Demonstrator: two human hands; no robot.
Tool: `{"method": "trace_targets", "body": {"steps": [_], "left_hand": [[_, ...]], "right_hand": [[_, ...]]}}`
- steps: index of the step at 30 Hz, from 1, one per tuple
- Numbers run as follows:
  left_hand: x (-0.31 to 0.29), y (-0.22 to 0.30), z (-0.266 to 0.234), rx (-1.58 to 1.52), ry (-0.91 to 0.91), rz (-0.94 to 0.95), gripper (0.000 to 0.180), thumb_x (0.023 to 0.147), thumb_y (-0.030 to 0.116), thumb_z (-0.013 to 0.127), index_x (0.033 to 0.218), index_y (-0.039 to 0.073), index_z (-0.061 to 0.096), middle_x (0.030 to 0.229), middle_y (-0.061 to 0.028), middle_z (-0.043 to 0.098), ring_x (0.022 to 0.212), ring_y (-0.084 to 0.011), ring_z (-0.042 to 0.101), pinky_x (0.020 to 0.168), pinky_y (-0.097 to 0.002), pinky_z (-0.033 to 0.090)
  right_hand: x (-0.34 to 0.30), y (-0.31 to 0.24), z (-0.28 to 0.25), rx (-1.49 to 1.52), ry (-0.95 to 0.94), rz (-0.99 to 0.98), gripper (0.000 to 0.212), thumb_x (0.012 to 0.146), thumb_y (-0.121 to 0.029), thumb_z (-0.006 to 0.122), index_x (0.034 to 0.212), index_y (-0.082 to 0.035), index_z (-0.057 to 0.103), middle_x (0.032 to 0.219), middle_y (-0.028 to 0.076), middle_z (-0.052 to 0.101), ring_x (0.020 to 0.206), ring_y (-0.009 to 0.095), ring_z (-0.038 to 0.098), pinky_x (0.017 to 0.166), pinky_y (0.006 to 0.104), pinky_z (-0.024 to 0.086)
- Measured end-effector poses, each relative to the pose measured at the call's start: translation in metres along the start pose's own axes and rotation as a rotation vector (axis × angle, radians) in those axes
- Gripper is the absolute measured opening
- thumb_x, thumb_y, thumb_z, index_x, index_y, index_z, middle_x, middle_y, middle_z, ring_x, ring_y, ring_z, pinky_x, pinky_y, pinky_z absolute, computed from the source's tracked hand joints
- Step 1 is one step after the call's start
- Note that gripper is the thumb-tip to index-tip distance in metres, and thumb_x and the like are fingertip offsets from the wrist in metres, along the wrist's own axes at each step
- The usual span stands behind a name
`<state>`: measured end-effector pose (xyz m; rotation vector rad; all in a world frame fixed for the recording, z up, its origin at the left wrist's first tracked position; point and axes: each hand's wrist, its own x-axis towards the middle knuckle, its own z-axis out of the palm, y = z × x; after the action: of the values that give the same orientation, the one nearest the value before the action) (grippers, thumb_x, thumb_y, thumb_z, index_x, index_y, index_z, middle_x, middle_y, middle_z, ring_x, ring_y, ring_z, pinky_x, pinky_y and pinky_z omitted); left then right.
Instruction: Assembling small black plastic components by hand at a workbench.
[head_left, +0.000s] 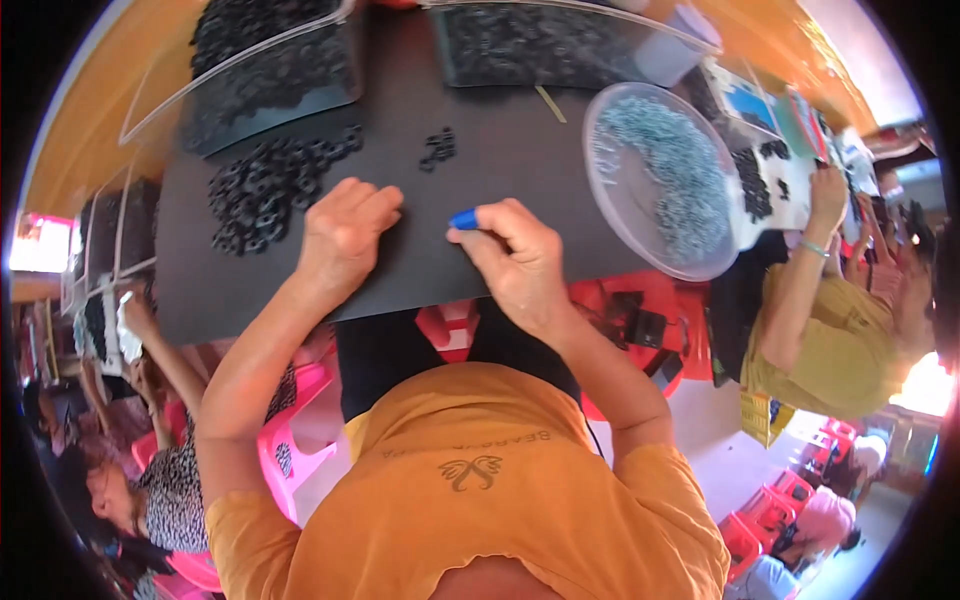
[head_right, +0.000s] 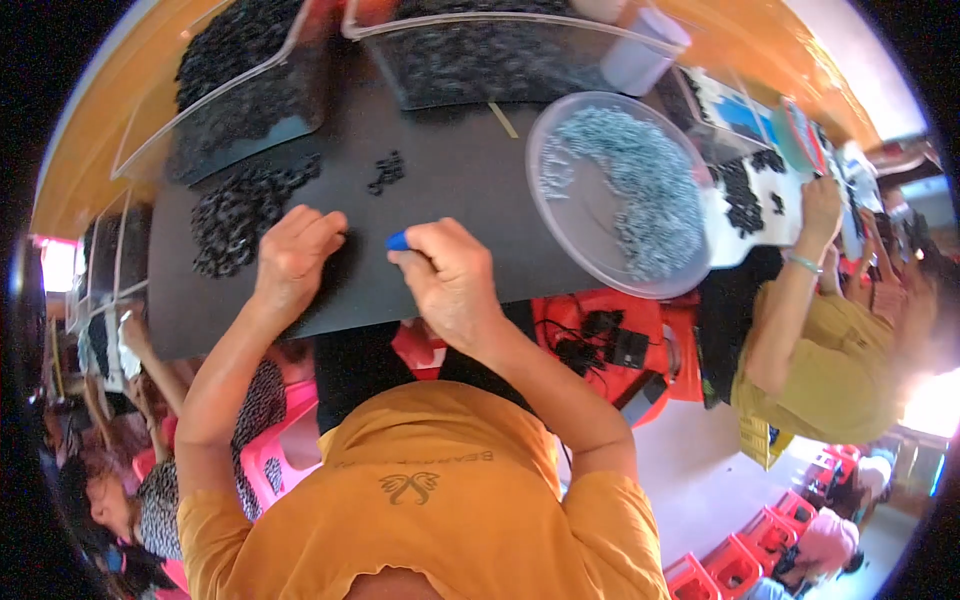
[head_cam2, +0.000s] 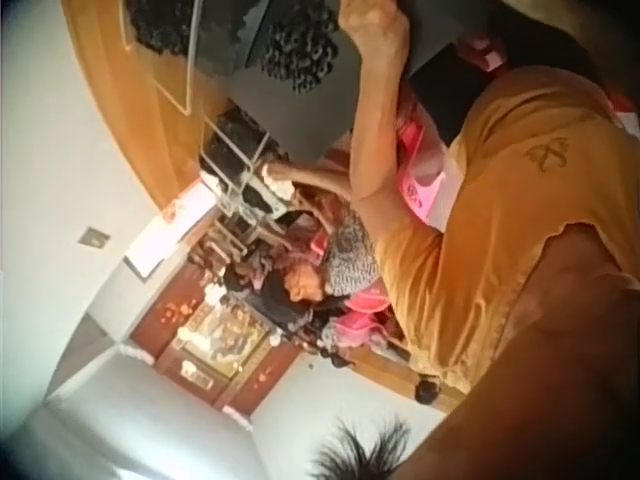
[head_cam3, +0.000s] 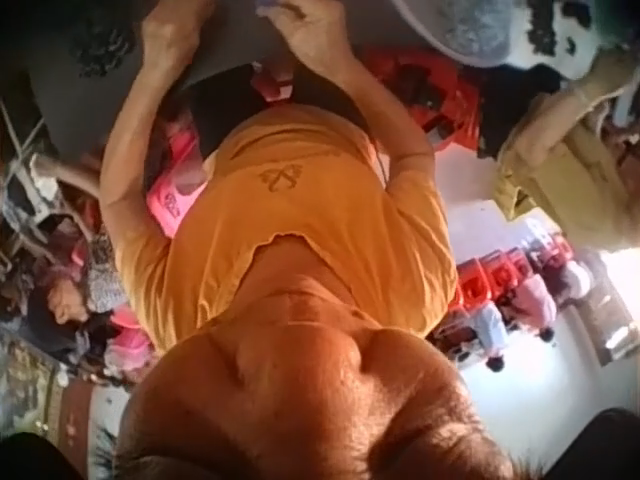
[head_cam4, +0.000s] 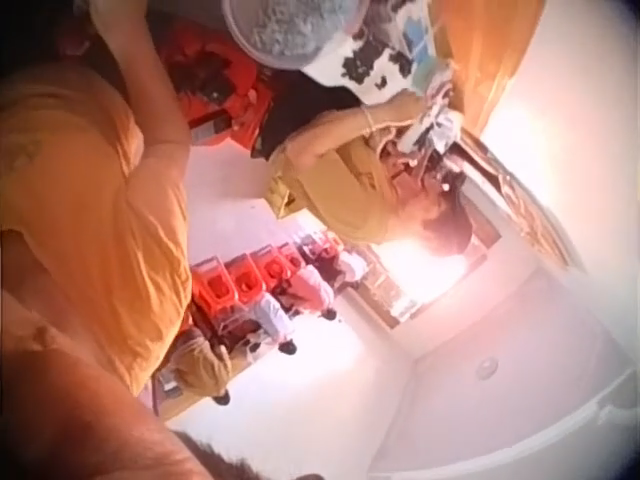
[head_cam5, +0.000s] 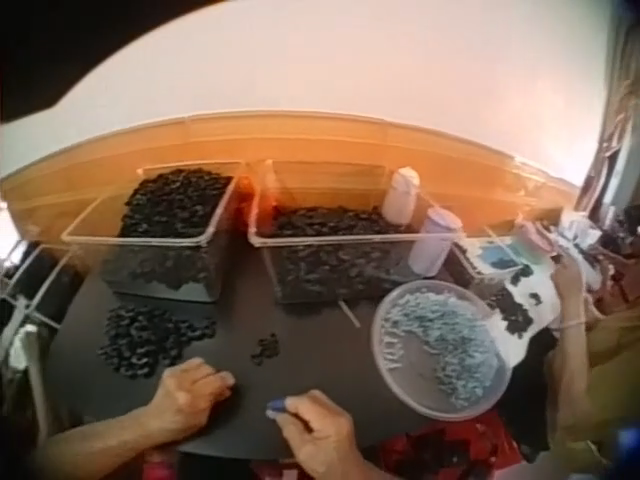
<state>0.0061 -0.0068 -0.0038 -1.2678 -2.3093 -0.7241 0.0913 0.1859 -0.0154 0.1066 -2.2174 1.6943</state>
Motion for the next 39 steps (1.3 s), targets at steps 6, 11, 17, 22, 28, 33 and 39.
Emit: {"method": "trace_targets", "body": {"steps": [6, 11, 17, 22, 28, 33, 39], "left_hand": [[-0.005, 0.005, 0.006, 0.115, 0.006, 0.045, 0.024, 0.061, 0.001, 0.063, 0.084, 0.001, 0.058, 0.066, -0.0069, 0.047, 0.065, -0.0241, 0.05, 0.055, -0.0342, 0.045], [-0.004, 0.013, 0.005, 0.223, -0.053, 0.141, 0.031, 0.055, 0.006, 0.061, 0.085, -0.001, 0.058, 0.069, -0.0067, 0.045, 0.069, -0.0221, 0.049, 0.055, -0.0319, 0.047], [-0.002, 0.016, 0.002, 0.334, -0.067, 0.197, 0.028, 0.061, 0.007, 0.059, 0.087, -0.004, 0.058, 0.071, -0.007, 0.045, 0.072, -0.0219, 0.049, 0.057, -0.0318, 0.045], [-0.007, 0.017, 0.001, 0.297, -0.027, 0.074, 0.023, 0.067, -0.001, 0.06, 0.09, -0.004, 0.06, 0.072, -0.0078, 0.048, 0.071, -0.0243, 0.05, 0.059, -0.0325, 0.045], [-0.002, 0.036, -0.017, -0.71, 0.044, -0.711, 0.013, 0.086, 0.001, 0.055, 0.096, -0.002, 0.064, 0.073, -0.0081, 0.062, 0.061, -0.0128, 0.056, 0.055, -0.0248, 0.044], [0.015, 0.053, -0.017, -1.34, 0.069, -0.999, 0.017, 0.091, 0.006, 0.051, 0.102, -0.005, 0.059, 0.079, -0.0131, 0.067, 0.052, -0.0115, 0.055, 0.053, -0.0233, 0.047], [0.014, 0.058, -0.018, -1.696, 0.065, -0.987, 0.015, 0.092, 0.008, 0.054, 0.1, -0.004, 0.059, 0.08, -0.0175, 0.066, 0.055, -0.0157, 0.059, 0.054, -0.0273, 0.049]], "right_hand": [[0.001, 0.006, 0.0, 0.058, 0.006, -0.045, 0.011, 0.076, 0.006, 0.066, 0.084, 0.0, 0.063, 0.073, 0.01, 0.057, 0.064, 0.019, 0.056, 0.058, 0.0285, 0.044], [-0.003, 0.001, -0.002, 0.066, -0.014, 0.089, 0.01, 0.082, 0.006, 0.062, 0.089, 0.0, 0.065, 0.083, 0.004, 0.06, 0.077, 0.009, 0.058, 0.069, 0.0218, 0.045], [-0.005, -0.006, -0.011, 0.089, -0.015, 0.062, 0.008, 0.08, 0.003, 0.065, 0.087, -0.001, 0.066, 0.078, 0.003, 0.058, 0.067, 0.007, 0.053, 0.061, 0.0218, 0.042], [0.007, -0.036, -0.069, -0.335, 0.101, -0.233, 0.012, 0.075, -0.002, 0.07, 0.083, -0.002, 0.061, 0.069, 0.011, 0.054, 0.063, 0.027, 0.052, 0.058, 0.0355, 0.043], [0.031, 0.0, -0.147, -0.662, 0.123, -0.211, 0.013, 0.074, -0.005, 0.067, 0.087, -0.003, 0.064, 0.077, 0.012, 0.061, 0.073, 0.027, 0.058, 0.066, 0.0362, 0.046], [0.042, 0.008, -0.152, -0.923, -0.136, -0.144, 0.015, 0.072, -0.01, 0.066, 0.084, -0.001, 0.063, 0.08, 0.014, 0.061, 0.083, 0.033, 0.057, 0.075, 0.0408, 0.044], [0.049, 0.012, -0.148, -0.952, -0.233, -0.197, 0.011, 0.074, -0.011, 0.061, 0.08, -0.001, 0.061, 0.083, 0.016, 0.06, 0.088, 0.035, 0.055, 0.076, 0.0457, 0.044]]}}
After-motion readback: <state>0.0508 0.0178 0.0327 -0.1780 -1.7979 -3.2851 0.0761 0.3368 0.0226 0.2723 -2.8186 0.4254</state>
